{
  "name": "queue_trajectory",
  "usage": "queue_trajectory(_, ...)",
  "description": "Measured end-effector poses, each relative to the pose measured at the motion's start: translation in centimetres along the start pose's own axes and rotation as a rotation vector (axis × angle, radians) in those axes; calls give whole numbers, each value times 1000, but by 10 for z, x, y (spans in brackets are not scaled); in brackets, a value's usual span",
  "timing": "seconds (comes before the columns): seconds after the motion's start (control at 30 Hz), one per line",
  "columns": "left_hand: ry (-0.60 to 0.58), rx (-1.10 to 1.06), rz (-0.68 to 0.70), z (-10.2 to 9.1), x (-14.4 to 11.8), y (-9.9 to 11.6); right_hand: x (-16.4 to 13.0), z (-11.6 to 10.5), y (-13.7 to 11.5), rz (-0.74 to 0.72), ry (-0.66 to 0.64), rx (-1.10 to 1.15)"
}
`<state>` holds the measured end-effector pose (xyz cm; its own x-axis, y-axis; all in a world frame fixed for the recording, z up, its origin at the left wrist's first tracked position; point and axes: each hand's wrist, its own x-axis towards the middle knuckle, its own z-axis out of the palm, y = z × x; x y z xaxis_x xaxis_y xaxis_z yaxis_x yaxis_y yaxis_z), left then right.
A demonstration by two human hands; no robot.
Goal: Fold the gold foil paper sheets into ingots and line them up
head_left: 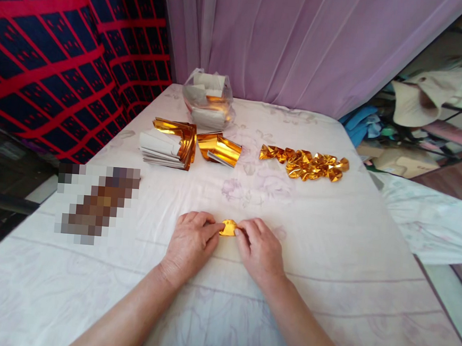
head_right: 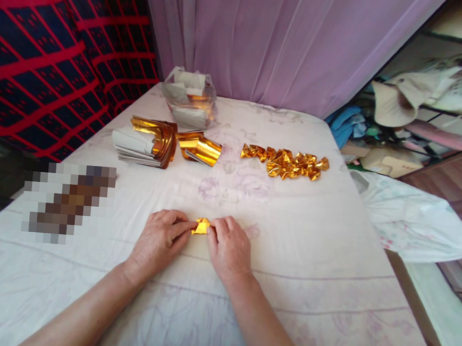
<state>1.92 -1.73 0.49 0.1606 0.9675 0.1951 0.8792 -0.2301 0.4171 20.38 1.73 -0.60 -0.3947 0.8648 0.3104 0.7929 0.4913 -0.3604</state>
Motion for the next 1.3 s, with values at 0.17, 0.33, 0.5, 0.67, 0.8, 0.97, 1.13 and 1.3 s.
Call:
queue_trajectory(0.17, 38, -88, -34, 5, 4, -4, 6, 0, -8, 97, -48, -110)
queue_trajectory(0.33, 96, -92, -133, 8, 5, -4, 5, 2, 2, 74, -45, 26)
queue_trajectory(0.5, 72, -82, -199, 3, 6, 0, 0, 6, 11, 14, -23, 66)
queue_trajectory(0.67, 71, -90, -226, 2, 8, 2, 3, 3, 6, 23, -45, 20)
queue_trajectory(0.8, 75, -60, -214, 4, 8, 2, 15, -4, -6, 9, -108, -20)
queue_trajectory(0.97, 93, -42, -221, 6, 10, 1, 27, 3, -14, 76, -145, 112)
queue_trajectory(1.13, 68, -55, -211, 7, 11, -5, 29, 11, -18, 151, -121, 52)
queue_trajectory(1.3, 46, -72, -207, 8, 11, -10, 35, 10, -26, 231, -131, -18)
